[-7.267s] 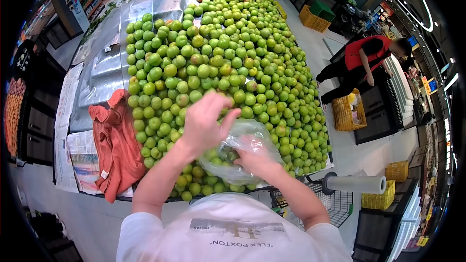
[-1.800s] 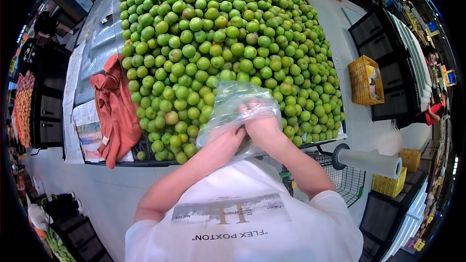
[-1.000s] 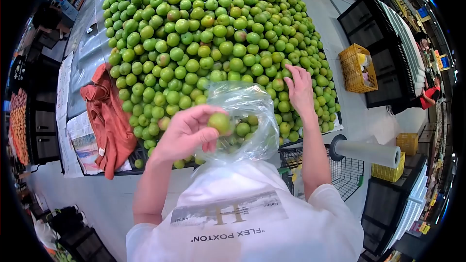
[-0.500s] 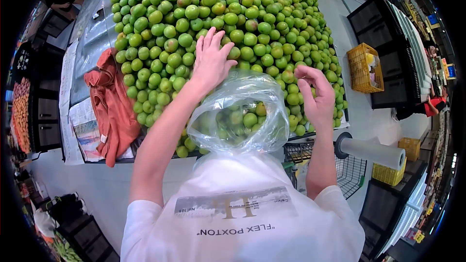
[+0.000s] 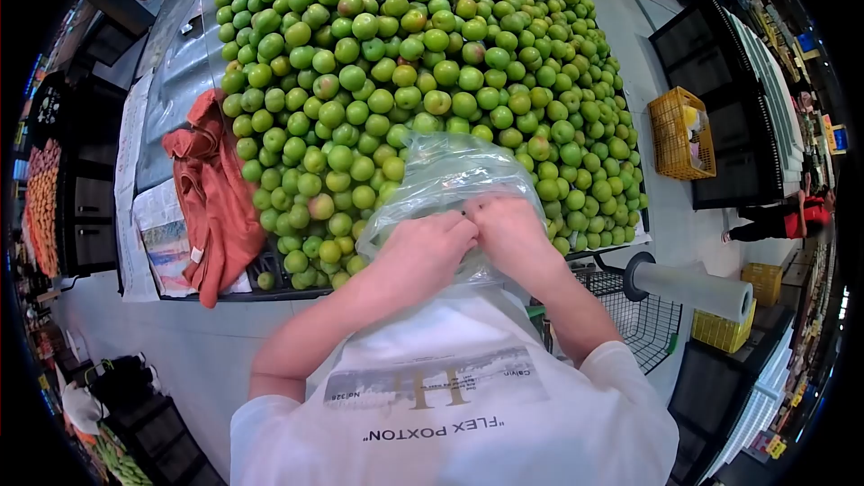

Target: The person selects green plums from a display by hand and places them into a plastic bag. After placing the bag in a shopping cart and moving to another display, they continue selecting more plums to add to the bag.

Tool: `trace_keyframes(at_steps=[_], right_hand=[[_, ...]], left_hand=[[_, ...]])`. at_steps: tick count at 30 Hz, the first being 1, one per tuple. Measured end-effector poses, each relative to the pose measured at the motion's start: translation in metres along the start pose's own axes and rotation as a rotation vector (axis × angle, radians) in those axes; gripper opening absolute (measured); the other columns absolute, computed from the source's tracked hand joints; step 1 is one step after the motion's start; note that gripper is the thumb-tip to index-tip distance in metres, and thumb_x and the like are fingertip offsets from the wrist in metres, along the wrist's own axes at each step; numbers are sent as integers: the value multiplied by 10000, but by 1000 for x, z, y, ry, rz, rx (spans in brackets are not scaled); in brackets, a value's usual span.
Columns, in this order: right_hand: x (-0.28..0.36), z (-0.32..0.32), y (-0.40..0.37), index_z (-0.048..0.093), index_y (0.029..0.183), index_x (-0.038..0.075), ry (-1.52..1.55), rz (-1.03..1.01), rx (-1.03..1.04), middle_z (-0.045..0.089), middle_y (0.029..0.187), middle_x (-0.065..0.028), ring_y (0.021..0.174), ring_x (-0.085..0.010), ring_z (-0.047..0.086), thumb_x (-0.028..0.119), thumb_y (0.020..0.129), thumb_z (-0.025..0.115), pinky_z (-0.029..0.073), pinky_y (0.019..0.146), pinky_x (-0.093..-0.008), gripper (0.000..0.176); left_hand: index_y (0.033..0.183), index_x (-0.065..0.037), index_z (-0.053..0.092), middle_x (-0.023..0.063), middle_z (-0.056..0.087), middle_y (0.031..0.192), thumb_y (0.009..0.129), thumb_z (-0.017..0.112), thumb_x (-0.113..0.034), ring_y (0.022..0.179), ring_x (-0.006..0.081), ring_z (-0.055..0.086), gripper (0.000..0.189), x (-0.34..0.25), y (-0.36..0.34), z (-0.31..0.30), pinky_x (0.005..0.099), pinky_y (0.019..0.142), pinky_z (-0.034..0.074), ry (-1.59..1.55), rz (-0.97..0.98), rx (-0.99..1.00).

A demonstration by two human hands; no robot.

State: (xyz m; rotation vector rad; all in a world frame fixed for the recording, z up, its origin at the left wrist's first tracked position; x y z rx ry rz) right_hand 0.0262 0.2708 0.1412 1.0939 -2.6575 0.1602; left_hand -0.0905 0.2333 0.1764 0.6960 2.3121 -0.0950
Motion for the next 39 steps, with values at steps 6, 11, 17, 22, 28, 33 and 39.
trace_keyframes(at_steps=[6,11,17,22,28,33,39], right_hand=[[-16,16,-1,674,1008,15,-122,18,41,674,1005,-141,926,-320,684,71,778,671,559,794,-411,236],[-19,9,0,670,1099,3,-210,-78,-9,636,1101,-166,1057,-311,637,57,806,630,548,870,-395,301],[-22,10,-3,655,1069,2,-157,-97,63,616,1152,-158,1102,-320,615,69,769,671,531,937,-396,308],[-9,-4,-9,672,1071,60,72,-199,117,598,1130,-155,1074,-345,603,80,755,692,517,940,-431,317],[1,9,-18,694,1038,95,191,-205,296,580,1111,-151,1082,-336,590,125,763,717,512,934,-430,277],[17,20,-28,706,1005,80,75,-242,327,576,1126,-144,1116,-326,577,140,800,691,518,923,-429,214],[28,24,-46,720,942,57,-217,-313,318,583,1156,-122,1099,-284,575,145,820,659,508,899,-381,163]], left_hand=[[1118,4,632,201,695,1102,805,573,50,939,422,685,321,39,16,35,509,786,573,75,-158,43],[1215,-3,616,229,680,1152,799,596,35,953,425,684,418,55,44,32,506,792,574,116,-191,68],[1185,-15,630,225,705,1055,845,612,-54,938,409,698,343,73,53,50,505,777,578,152,-70,0],[1239,-36,613,229,660,1174,834,651,-82,1070,411,652,409,91,56,69,506,883,542,121,-268,282],[1211,-51,600,207,592,1214,828,666,-80,1148,438,571,389,90,59,61,513,975,484,214,110,-157],[1188,-65,596,196,592,1183,754,736,-27,1105,432,584,458,82,60,44,512,926,493,99,85,-144],[1183,-76,602,186,598,1170,748,747,-32,1093,416,592,460,83,57,43,500,912,495,126,110,-183]])
Point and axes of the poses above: each hand's wrist, its own y-axis towards the middle knuckle, its own z-axis out of the palm, x = y × z, the point moved 6 cm from there along y, towards the middle knuckle
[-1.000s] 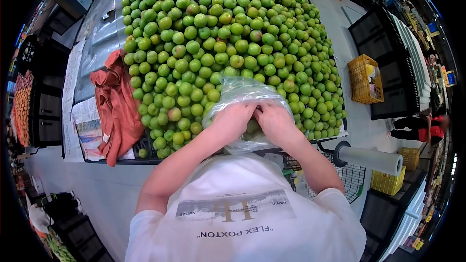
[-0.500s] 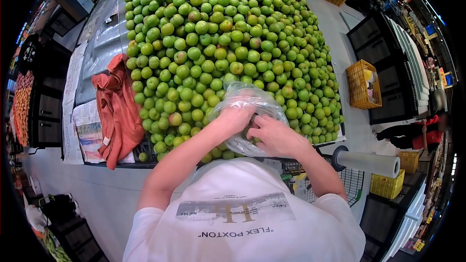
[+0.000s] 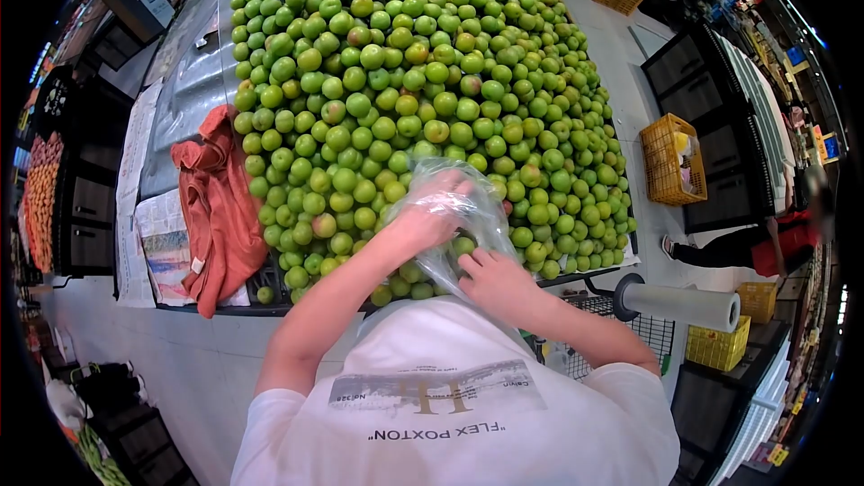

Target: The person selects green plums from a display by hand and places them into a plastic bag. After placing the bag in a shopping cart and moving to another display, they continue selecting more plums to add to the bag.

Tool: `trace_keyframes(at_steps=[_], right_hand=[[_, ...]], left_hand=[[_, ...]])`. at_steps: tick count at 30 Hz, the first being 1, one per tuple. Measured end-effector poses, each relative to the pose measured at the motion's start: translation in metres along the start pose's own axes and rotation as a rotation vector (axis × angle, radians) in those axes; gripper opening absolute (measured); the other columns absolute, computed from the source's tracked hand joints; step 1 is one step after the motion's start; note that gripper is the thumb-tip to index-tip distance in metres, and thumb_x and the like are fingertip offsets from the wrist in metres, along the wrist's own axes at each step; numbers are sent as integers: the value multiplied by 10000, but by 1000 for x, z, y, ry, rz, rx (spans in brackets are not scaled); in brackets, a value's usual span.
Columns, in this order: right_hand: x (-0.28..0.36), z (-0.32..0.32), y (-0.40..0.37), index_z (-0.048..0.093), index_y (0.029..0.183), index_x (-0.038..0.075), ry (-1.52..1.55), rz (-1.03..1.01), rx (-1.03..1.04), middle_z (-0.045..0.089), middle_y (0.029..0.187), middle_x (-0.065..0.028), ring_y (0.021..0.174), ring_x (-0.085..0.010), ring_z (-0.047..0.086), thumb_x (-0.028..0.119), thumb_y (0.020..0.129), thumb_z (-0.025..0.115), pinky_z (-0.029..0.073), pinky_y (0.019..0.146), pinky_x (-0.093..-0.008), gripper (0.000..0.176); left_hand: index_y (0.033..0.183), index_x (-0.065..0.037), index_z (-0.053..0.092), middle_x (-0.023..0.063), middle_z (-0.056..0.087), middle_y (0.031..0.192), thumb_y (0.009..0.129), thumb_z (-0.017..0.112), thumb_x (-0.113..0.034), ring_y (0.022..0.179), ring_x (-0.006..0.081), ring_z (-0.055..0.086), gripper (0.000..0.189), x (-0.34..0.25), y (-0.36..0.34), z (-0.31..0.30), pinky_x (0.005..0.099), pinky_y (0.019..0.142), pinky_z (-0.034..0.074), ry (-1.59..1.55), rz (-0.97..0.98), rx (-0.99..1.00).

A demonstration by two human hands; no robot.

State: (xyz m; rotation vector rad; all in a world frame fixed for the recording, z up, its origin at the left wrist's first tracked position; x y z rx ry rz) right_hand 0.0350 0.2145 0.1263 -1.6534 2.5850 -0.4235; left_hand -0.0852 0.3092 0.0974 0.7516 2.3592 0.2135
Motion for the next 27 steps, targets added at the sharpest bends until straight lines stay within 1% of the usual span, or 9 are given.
trace_keyframes(at_steps=[8,15,18,20,21,22,24,26,27], right_hand=[[3,8,-9,611,915,56,-158,36,-107,629,885,-64,938,-244,604,147,785,662,486,817,-341,167],[-6,13,-11,605,967,57,-79,40,-112,639,911,-85,906,-247,636,169,788,674,514,777,-363,223],[-28,-6,-11,635,1013,45,251,90,-196,651,934,-104,888,-283,659,203,825,738,539,740,-387,266],[-51,-23,-11,643,1130,48,719,208,-387,667,1002,-113,909,-316,677,208,825,790,557,784,-411,374],[-59,-27,-7,643,1219,41,775,195,-536,688,1047,-125,916,-307,698,177,821,811,560,825,-383,452],[-62,-25,0,643,1219,41,778,184,-530,688,1047,-125,916,-307,698,177,821,811,560,825,-383,452],[-81,-25,8,656,1228,32,947,364,-709,705,1064,-132,945,-269,705,164,835,810,553,857,-348,442],[-92,-20,24,668,1242,34,1010,386,-745,719,1063,-115,967,-209,698,169,862,798,544,873,-322,423],[-98,-17,31,667,1246,33,1071,420,-744,719,1067,-106,966,-191,692,165,870,792,543,872,-316,418]], left_hand=[[1144,-28,617,210,620,1155,750,715,-12,1072,430,613,407,-3,3,-3,499,910,510,12,-41,63],[1173,-58,635,178,618,1206,829,705,-98,1100,400,618,353,-1,4,-6,474,933,521,55,-183,193],[1190,-65,646,177,624,1197,859,729,-141,1112,395,620,349,-14,-2,-36,464,942,525,-85,-250,174],[1214,-69,643,181,625,1207,863,740,-157,1117,394,620,375,-9,-10,-50,458,950,524,-110,-221,115],[1238,-73,640,184,627,1217,867,751,-173,1123,394,619,400,-7,-16,-58,452,958,523,-137,-188,60],[1238,-73,640,184,627,1217,867,751,-173,1123,394,619,400,-3,-21,-62,452,958,523,-134,-198,55],[1295,-71,617,189,637,1224,872,740,-153,1119,389,622,448,2,-32,-75,443,964,517,-96,-184,-30],[1339,-65,597,198,642,1239,881,722,-121,1101,377,633,478,1,-38,-85,441,950,515,-84,-229,5],[1357,-62,589,201,645,1231,882,714,-100,1081,381,637,493,-2,-40,-89,439,945,512,-142,-335,138]])
Point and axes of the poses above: each hand's wrist, its own y-axis towards the middle knuckle, its own z-axis out of the palm, x = y × z, the point moved 6 cm from there along y, towards the middle knuckle
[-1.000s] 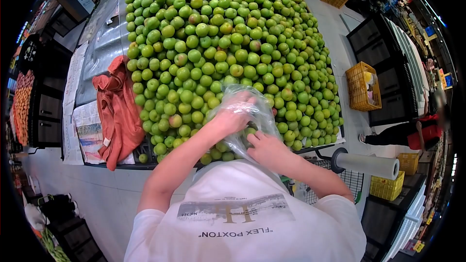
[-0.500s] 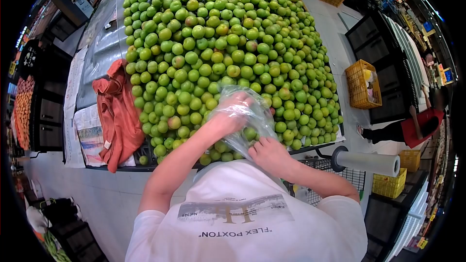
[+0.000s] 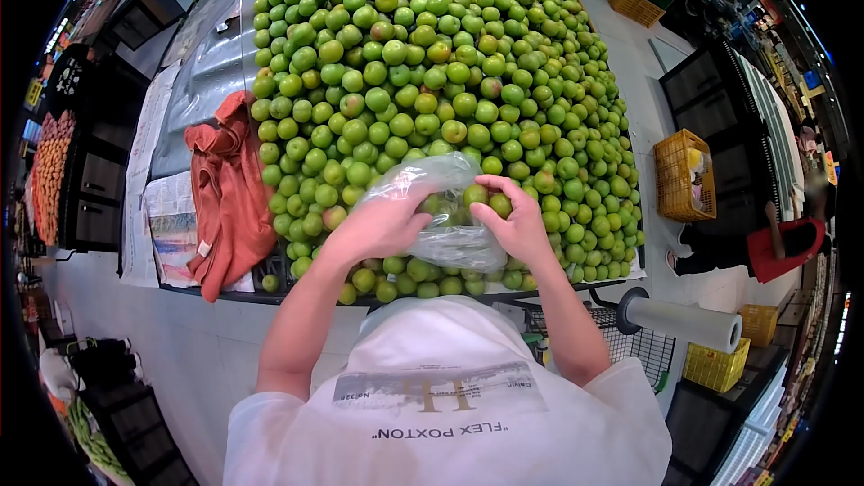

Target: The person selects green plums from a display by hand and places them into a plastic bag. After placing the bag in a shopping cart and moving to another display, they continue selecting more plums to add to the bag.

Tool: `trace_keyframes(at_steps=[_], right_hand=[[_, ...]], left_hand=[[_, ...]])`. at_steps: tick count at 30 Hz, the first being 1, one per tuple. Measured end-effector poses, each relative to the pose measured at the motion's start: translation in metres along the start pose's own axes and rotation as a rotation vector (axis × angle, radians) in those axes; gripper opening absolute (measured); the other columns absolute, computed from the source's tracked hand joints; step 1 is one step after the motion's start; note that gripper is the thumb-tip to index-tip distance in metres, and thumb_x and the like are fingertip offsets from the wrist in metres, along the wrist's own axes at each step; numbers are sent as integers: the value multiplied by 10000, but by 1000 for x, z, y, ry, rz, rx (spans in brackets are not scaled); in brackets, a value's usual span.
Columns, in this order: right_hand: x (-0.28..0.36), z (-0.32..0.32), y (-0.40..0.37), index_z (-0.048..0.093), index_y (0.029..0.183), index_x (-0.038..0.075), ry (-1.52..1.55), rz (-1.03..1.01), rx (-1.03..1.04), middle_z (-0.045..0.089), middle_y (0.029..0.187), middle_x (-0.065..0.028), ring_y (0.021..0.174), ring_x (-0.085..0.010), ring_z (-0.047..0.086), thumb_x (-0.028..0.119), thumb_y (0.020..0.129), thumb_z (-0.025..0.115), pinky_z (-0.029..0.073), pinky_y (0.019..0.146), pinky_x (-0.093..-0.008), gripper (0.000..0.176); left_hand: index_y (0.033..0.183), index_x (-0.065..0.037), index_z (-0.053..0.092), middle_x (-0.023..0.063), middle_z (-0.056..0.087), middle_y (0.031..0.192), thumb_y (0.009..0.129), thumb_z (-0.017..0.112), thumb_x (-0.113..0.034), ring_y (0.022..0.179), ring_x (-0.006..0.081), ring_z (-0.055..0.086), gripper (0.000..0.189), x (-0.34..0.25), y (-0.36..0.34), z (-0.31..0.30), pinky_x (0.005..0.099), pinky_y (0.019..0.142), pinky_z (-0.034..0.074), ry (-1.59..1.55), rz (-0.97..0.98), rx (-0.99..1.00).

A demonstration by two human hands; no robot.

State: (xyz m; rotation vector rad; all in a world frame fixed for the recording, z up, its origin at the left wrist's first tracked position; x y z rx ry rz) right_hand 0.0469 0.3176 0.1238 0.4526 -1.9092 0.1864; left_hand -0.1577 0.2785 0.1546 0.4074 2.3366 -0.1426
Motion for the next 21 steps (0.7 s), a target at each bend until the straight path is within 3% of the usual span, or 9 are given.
trace_keyframes(at_steps=[1,3,6,9,11,13,14,16,21], right_hand=[[-7,1,6,666,1249,33,44,49,-15,720,1070,-98,966,-172,687,161,877,786,542,871,-310,412],[-14,-4,16,660,1260,34,47,25,-14,707,1059,-69,959,-143,665,162,897,776,537,862,-294,403],[-20,-33,27,656,1260,34,179,20,-150,680,1056,-30,952,-140,638,148,919,761,529,855,-287,374],[-6,-59,37,654,1253,31,-17,-69,-246,692,1065,-63,953,-139,646,155,919,770,527,857,-281,375],[-14,-57,44,657,1253,41,-73,-77,-234,698,1081,-93,972,-185,650,149,898,779,524,887,-306,391],[-14,-48,46,666,1244,56,-291,-173,-198,696,1085,-110,1005,-253,634,137,868,789,513,928,-353,403],[-19,-41,47,669,1242,72,-351,-210,-173,689,1079,-111,1027,-295,610,142,842,798,504,939,-392,426],[-23,-25,45,648,1281,96,-559,-321,-188,639,1212,-108,1127,-305,570,153,856,779,484,955,-396,449],[-16,-19,39,605,1338,93,-788,-437,-200,565,1345,-118,1258,-329,501,146,878,750,409,1059,-431,486]], left_hand=[[1375,-60,580,204,648,1222,883,706,-80,1060,386,641,508,-2,-4,-2,438,939,510,-43,-109,134],[1398,-56,566,172,670,1225,894,684,-55,1016,315,674,517,-4,-11,-8,395,896,528,-51,-105,207],[1343,17,591,113,691,1188,913,642,4,938,127,669,433,-2,-22,-25,266,799,543,-837,-85,9],[1321,37,600,112,702,1145,919,638,25,915,133,674,404,26,-29,-55,253,791,546,-1017,-122,-222],[1326,37,598,115,707,1146,909,690,-10,907,138,680,430,57,-34,-66,239,791,542,-876,-209,-526],[1287,2,637,92,712,1100,886,729,-12,884,173,684,412,82,-39,-74,297,784,551,-574,-200,-801],[1287,2,637,92,712,1100,886,729,-12,884,173,684,412,93,-43,-74,297,784,551,-568,-208,-811],[1278,-31,646,120,692,1141,841,778,-51,1031,275,654,456,92,-54,-88,376,892,523,122,-217,-904],[1280,-57,650,119,666,1200,814,811,-130,1200,343,569,498,99,-47,-87,451,1023,439,472,-138,-913]])
Point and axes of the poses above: each hand's wrist, its own y-axis towards the middle knuckle, its own z-axis out of the palm, x = y × z, the point moved 6 cm from there along y, towards the middle knuckle
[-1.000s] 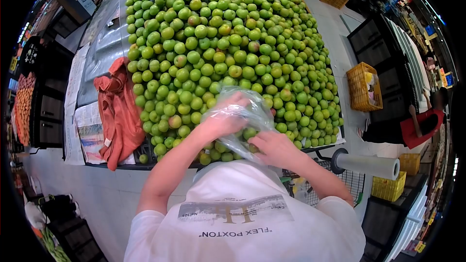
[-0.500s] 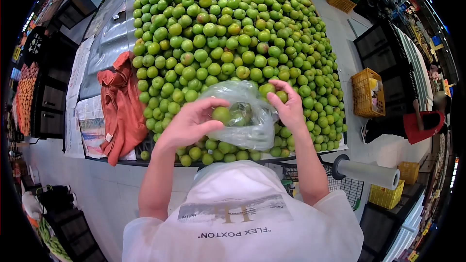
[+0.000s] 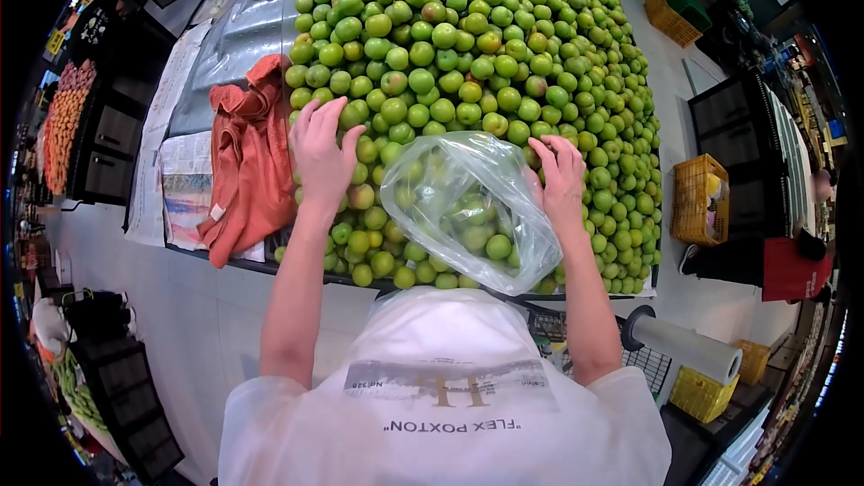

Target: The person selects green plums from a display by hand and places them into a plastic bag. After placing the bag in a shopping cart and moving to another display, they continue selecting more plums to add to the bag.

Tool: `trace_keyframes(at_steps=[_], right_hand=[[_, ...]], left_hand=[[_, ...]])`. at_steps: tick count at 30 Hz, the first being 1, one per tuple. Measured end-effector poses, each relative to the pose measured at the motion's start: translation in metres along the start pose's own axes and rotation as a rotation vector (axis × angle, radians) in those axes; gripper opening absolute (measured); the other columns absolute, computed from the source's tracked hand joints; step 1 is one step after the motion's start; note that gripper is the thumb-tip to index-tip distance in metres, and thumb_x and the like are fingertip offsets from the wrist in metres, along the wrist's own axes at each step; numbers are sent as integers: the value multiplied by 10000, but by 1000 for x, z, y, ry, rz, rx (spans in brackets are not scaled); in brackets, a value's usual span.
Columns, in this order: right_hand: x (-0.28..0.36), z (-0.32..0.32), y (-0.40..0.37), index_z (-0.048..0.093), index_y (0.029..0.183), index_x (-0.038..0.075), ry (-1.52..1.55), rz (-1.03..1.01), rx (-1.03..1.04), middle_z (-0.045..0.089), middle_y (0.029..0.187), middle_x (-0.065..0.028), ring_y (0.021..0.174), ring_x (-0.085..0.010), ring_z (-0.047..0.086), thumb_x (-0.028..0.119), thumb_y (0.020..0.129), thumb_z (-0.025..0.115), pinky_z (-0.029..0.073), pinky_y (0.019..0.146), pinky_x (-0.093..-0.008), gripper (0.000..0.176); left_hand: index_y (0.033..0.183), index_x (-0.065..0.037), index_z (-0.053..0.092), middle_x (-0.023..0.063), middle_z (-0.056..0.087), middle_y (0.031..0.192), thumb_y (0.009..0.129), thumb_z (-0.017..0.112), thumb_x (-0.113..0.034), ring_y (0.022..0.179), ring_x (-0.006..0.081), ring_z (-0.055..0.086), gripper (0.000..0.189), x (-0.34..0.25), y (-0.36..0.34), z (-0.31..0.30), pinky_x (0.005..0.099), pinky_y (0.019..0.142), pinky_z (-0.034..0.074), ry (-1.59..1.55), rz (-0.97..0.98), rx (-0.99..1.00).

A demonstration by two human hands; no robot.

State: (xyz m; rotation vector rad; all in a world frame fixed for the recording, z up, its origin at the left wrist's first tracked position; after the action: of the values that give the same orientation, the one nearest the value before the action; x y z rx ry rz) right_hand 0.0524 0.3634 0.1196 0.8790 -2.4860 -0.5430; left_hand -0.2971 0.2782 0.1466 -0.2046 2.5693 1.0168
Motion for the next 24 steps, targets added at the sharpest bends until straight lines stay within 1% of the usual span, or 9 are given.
trace_keyframes(at_steps=[4,9,11,13,15,16,18,22,24], right_hand=[[-4,-41,6,607,1323,43,237,143,-155,578,1365,-137,1311,-331,502,160,936,716,377,1126,-437,419],[14,-106,-1,643,1242,1,625,348,-295,652,1256,-138,1142,-206,629,18,914,684,495,976,-332,331],[57,-129,-2,663,1180,-1,575,171,-184,691,1159,-132,1011,-232,676,-10,857,726,535,896,-340,329],[105,-129,1,679,1142,7,570,-124,-17,709,1080,-129,886,-274,688,-42,803,757,561,827,-352,352],[131,-97,-14,665,1134,4,594,-137,260,687,1039,-121,913,-305,672,-4,826,716,560,821,-373,312],[133,-87,-17,665,1134,4,588,-130,258,687,1039,-121,913,-305,672,-4,826,716,560,821,-373,312],[128,-56,-27,637,1073,1,229,-87,457,652,979,-108,943,-307,657,36,830,653,554,818,-391,246],[116,-40,-35,603,1018,2,195,-75,417,620,949,-114,958,-309,640,77,816,616,547,821,-405,216],[121,-40,-40,642,983,17,237,-106,404,639,914,-110,870,-296,659,59,872,659,546,725,-411,119]], left_hand=[[1326,-61,628,105,636,1309,839,807,-205,1291,368,525,538,1,-5,7,486,1083,392,69,40,30],[1236,-40,661,125,657,1250,851,791,-117,1201,342,584,414,-35,-1,-32,467,1034,453,-46,-2,-37],[1077,-16,689,123,704,1071,835,780,-7,984,303,671,259,-64,4,-55,383,855,551,-226,0,-91],[1057,-17,690,115,710,1022,829,781,-4,937,305,680,246,-99,-2,-62,378,819,557,-351,86,-6],[1020,-18,698,111,719,951,829,771,9,852,300,698,207,-134,-10,-51,359,754,568,-519,204,173],[1003,-17,704,115,722,928,835,760,19,813,292,706,181,-148,-14,-42,346,724,573,-571,234,274],[999,-20,704,117,721,919,831,759,4,818,299,705,178,-160,-27,-19,350,718,573,-554,266,373],[993,-32,708,116,722,907,838,750,-39,826,308,704,160,-164,-50,25,375,708,572,-427,373,566],[998,-34,710,120,722,918,839,742,-30,829,310,704,162,-167,-50,25,383,713,571,-462,360,577]])
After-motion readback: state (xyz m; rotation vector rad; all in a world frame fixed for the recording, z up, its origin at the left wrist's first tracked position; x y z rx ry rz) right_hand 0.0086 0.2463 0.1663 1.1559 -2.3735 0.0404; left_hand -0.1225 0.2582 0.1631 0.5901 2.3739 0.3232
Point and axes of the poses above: each hand's wrist, its own y-axis towards the middle knuckle, its own z-axis out of the palm, x = y × z, the point moved 6 cm from there along y, towards the middle knuckle
